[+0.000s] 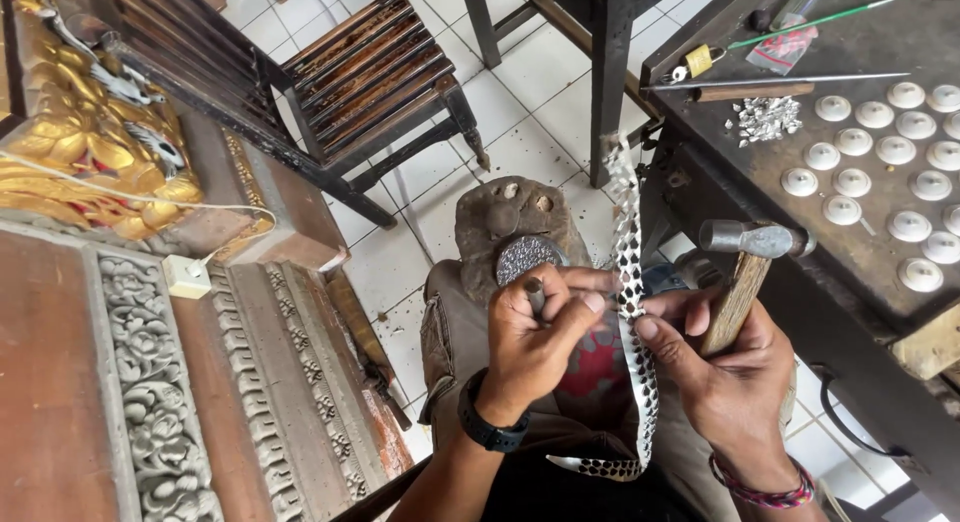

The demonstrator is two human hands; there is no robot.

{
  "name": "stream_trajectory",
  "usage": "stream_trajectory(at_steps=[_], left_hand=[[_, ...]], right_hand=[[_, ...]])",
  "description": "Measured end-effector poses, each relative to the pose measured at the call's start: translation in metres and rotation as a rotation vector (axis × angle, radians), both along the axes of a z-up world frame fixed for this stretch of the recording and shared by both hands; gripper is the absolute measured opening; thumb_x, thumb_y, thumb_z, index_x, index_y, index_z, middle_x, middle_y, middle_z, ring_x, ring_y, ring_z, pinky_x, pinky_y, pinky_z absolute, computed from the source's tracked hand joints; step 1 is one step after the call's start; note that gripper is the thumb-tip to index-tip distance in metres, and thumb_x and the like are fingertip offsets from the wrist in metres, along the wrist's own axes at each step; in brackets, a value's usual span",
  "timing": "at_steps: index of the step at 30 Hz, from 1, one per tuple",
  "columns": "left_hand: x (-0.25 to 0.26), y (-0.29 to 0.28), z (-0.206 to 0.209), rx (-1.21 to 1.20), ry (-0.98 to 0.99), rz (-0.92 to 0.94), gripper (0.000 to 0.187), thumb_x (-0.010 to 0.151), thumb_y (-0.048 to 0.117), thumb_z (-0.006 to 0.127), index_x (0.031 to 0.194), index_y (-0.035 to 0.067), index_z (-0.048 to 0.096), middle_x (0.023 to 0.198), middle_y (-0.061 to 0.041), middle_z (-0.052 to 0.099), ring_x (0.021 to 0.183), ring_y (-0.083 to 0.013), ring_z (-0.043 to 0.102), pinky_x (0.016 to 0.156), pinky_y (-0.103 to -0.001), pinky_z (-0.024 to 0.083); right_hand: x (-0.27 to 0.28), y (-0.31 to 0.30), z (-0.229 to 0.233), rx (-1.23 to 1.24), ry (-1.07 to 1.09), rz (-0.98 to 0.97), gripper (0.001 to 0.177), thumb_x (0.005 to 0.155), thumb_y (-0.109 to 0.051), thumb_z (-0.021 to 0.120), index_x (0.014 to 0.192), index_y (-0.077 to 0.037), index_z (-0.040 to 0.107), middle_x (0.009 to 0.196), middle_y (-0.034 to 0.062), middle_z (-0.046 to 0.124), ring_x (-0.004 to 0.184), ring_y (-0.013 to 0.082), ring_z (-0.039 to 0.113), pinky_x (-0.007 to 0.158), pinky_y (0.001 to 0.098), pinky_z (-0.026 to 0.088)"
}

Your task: Punching decorative patterns onto a metal strip using a hammer and a punch over a textured anvil.

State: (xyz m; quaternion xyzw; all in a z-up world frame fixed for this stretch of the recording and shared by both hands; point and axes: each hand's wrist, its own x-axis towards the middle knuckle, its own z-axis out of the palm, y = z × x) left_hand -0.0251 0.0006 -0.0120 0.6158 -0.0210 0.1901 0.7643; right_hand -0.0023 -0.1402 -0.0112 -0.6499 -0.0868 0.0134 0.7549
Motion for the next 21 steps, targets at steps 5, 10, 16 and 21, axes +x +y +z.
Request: stream_trajectory(at_steps=[5, 10, 16, 21], left_hand=[[0.0, 0.024, -0.03, 0.237, 0.25, 0.369, 0.018, 0.079, 0.02, 0.061, 0.065, 0.01, 0.061, 0.071, -0.002, 0.067, 0.071, -0.0118, 0.065, 0.069, -0.024, 0.052], [-0.027, 0.056, -0.047, 0.127, 0.357, 0.671, 0.024, 0.079, 0.022, 0.062, 0.059, 0.015, 0.051, 0.059, -0.002, 0.062, 0.043, -0.0022, 0.037, 0.044, -0.018, 0.029], [-0.061, 0.078, -0.049, 0.085, 0.226, 0.854, 0.021, 0.077, 0.019, 0.066, 0.06, 0.014, 0.055, 0.061, -0.006, 0.063, 0.047, -0.0045, 0.047, 0.056, -0.022, 0.036], [-0.064, 0.052, -0.038, 0.603, 0.347, 0.731, 0.039, 0.086, 0.034, 0.056, 0.055, 0.011, 0.057, 0.054, 0.002, 0.057, 0.052, -0.0067, 0.05, 0.063, -0.023, 0.041]], right_hand=[[0.012, -0.021, -0.022, 0.157, -0.078, 0.027, 0.031, 0.073, 0.013, 0.063, 0.078, -0.009, 0.042, 0.077, 0.0086, 0.056, 0.084, 0.016, 0.062, 0.071, 0.0255, 0.054], [0.025, -0.056, -0.021, 0.231, -0.076, 0.031, 0.03, 0.08, 0.01, 0.064, 0.087, -0.009, 0.042, 0.082, 0.0082, 0.055, 0.084, 0.0158, 0.062, 0.072, 0.0239, 0.055], [0.036, -0.097, -0.035, 0.328, 0.123, 0.022, 0.025, 0.087, 0.001, 0.059, 0.098, -0.017, 0.046, 0.098, -0.0005, 0.053, 0.093, 0.0049, 0.055, 0.087, 0.0123, 0.048], [0.025, -0.113, -0.033, 0.375, 0.105, 0.076, 0.026, 0.084, -0.007, 0.061, 0.092, -0.017, 0.039, 0.095, -0.0007, 0.052, 0.091, 0.0109, 0.057, 0.105, 0.0266, 0.052]])
